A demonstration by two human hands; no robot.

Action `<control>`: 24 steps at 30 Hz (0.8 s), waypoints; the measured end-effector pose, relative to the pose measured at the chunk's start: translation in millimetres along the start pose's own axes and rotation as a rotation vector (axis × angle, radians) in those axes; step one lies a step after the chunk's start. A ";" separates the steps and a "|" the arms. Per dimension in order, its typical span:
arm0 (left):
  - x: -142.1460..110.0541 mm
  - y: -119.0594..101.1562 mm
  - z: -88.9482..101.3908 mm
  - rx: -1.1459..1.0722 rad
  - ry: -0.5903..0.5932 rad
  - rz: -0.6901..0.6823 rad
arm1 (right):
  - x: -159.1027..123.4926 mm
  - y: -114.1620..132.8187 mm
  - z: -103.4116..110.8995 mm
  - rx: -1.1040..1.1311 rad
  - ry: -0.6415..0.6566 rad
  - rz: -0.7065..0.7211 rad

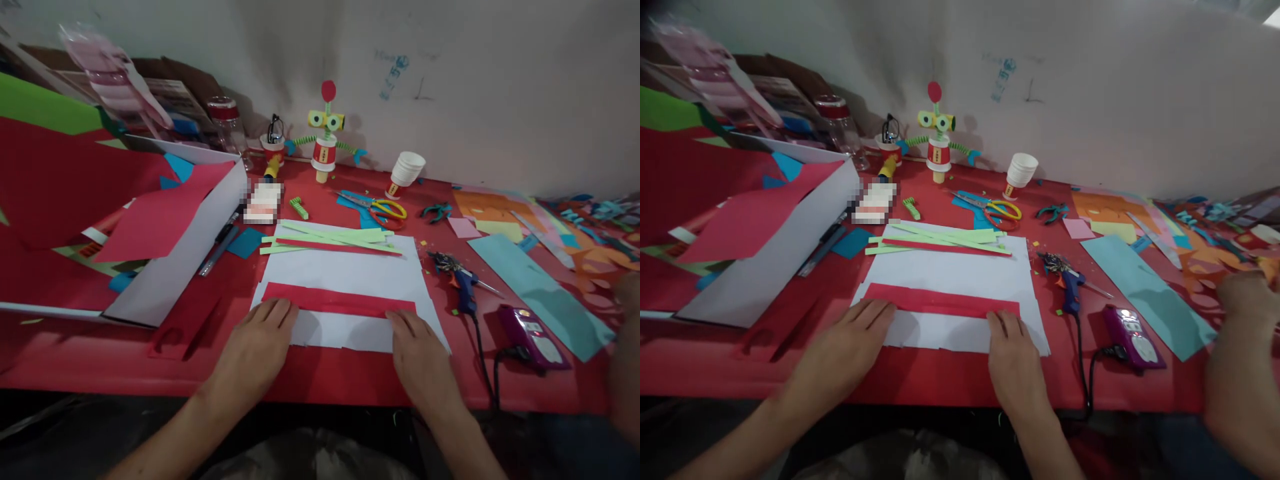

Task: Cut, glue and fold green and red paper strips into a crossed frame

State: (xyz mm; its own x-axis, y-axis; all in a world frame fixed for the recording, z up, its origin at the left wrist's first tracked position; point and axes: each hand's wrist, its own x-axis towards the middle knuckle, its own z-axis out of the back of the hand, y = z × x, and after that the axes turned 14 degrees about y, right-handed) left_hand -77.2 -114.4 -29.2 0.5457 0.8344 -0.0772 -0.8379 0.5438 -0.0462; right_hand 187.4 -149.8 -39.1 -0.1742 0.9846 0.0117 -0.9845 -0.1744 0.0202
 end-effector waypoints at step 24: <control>-4.0 -45.9 2.0 -0.004 0.044 0.352 | -1.0 41.0 14.4 -0.008 0.301 -0.228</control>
State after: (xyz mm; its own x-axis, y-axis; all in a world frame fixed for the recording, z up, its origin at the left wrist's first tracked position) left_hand -40.9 -142.5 -24.7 0.2229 0.9659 -0.1315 -0.9747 0.2231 -0.0130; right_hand 147.5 -158.0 -23.9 0.0519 0.9566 -0.2867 -0.9986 0.0482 -0.0199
